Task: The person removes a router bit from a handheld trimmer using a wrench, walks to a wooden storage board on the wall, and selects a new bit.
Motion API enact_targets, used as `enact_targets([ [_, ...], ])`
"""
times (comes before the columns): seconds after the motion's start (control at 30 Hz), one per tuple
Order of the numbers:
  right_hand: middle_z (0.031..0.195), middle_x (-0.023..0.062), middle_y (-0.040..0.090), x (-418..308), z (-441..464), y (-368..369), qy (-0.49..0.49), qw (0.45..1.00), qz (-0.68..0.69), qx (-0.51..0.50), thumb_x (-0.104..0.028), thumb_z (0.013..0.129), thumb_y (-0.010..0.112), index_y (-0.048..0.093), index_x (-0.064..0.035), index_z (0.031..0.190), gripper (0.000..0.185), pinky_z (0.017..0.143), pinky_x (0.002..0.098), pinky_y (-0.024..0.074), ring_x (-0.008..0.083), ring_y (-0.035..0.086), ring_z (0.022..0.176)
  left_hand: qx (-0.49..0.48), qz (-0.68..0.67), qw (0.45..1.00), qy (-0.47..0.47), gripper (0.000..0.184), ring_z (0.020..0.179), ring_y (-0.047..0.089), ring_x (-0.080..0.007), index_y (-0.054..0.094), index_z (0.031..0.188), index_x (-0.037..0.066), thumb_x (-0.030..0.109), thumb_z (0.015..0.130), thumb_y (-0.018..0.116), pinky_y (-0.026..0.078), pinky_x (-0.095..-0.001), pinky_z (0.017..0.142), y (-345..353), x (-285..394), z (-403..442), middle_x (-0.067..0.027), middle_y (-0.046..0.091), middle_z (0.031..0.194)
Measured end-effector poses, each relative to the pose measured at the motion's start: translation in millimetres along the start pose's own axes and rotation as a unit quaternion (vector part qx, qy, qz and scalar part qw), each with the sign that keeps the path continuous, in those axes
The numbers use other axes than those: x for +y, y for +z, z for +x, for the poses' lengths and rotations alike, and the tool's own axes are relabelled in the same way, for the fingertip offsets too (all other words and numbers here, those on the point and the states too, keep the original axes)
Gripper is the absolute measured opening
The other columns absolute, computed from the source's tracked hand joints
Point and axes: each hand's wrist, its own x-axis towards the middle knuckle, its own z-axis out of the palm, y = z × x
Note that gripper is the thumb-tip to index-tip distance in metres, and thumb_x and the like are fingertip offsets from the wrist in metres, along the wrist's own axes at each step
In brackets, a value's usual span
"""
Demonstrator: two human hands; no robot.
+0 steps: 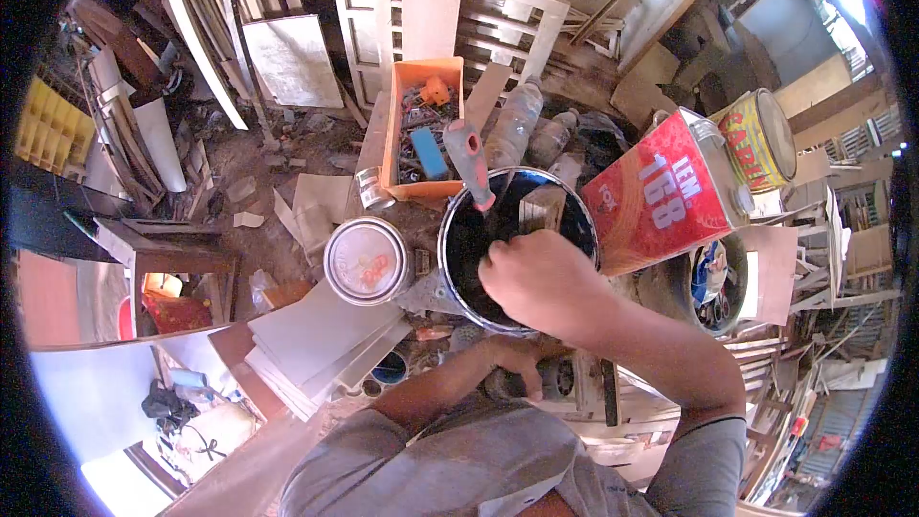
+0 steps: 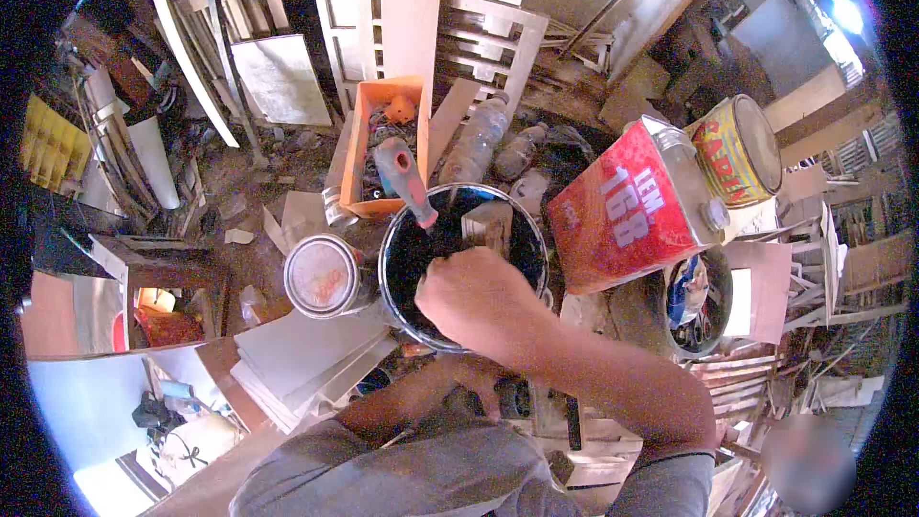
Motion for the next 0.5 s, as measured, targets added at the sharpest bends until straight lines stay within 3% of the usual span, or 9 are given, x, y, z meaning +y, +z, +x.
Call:
enact_targets([
  [0.1, 0.088, 0.0082, 0.066, 5, -24, -22, 0.020, 0.998, 0.035, 0.052, -0.016, 0.085, 0.067, 0.068, -0.0063, 0.082, 0.011, 0.070, 0.0425, 0.0605, 0.0277, 0.074, 0.082, 0.014, 0.022, 1.000, 0.004, 0.141, 0.156, 0.036, -0.0334, 0.028, 0.167, 0.006, 0.045, 0.051, 0.098, 0.026, -0.0425, 0.128, 3, 2, -3, -0.0217, 0.039, 0.167],
  [0.13, 0.087, 0.0092, 0.069, 8, -29, -26, 0.009, 0.997, 0.052, 0.054, -0.018, 0.088, 0.066, 0.072, -0.0063, 0.092, 0.013, 0.071, 0.0440, 0.0622, 0.0286, 0.075, 0.082, 0.012, 0.025, 1.000, -0.014, 0.141, 0.157, 0.035, -0.0340, 0.028, 0.168, 0.007, 0.046, 0.051, 0.097, 0.025, -0.0430, 0.128, 2, 5, -6, -0.0217, 0.039, 0.168],
  [0.23, 0.088, 0.0094, 0.069, 13, -33, -39, -0.021, 0.980, 0.043, 0.195, -0.016, 0.090, 0.065, 0.071, -0.0068, 0.090, 0.011, 0.074, 0.0454, 0.0613, 0.0301, 0.075, 0.085, -0.022, 0.023, 0.999, -0.041, 0.142, 0.155, 0.038, -0.0342, 0.028, 0.168, 0.010, 0.048, 0.049, 0.097, 0.029, -0.0431, 0.126, -7, 34, -13, -0.0219, 0.040, 0.167],
  [0.37, 0.090, 0.0119, 0.068, 13, -56, -77, 0.068, 0.968, 0.123, 0.208, -0.017, 0.093, 0.067, 0.069, -0.0044, 0.094, 0.012, 0.072, 0.0471, 0.0592, 0.0308, 0.073, 0.083, -0.035, -0.042, 0.995, -0.078, 0.144, 0.157, 0.033, -0.0352, 0.028, 0.165, -0.001, 0.047, 0.050, 0.101, 0.023, -0.0453, 0.130, 12, -1, 0, -0.0211, 0.038, 0.169],
  [0.5, 0.100, 0.0137, 0.074, 21, -84, -115, 0.075, 0.920, 0.224, 0.314, -0.011, 0.098, 0.066, 0.070, 0.0003, 0.107, 0.015, 0.076, 0.0369, 0.0596, 0.0282, 0.075, 0.088, -0.025, -0.012, 0.997, -0.074, 0.147, 0.157, 0.033, -0.0366, 0.029, 0.164, -0.002, 0.051, 0.048, 0.100, 0.025, -0.0445, 0.129, 11, 5, -4, -0.0243, 0.037, 0.168],
])
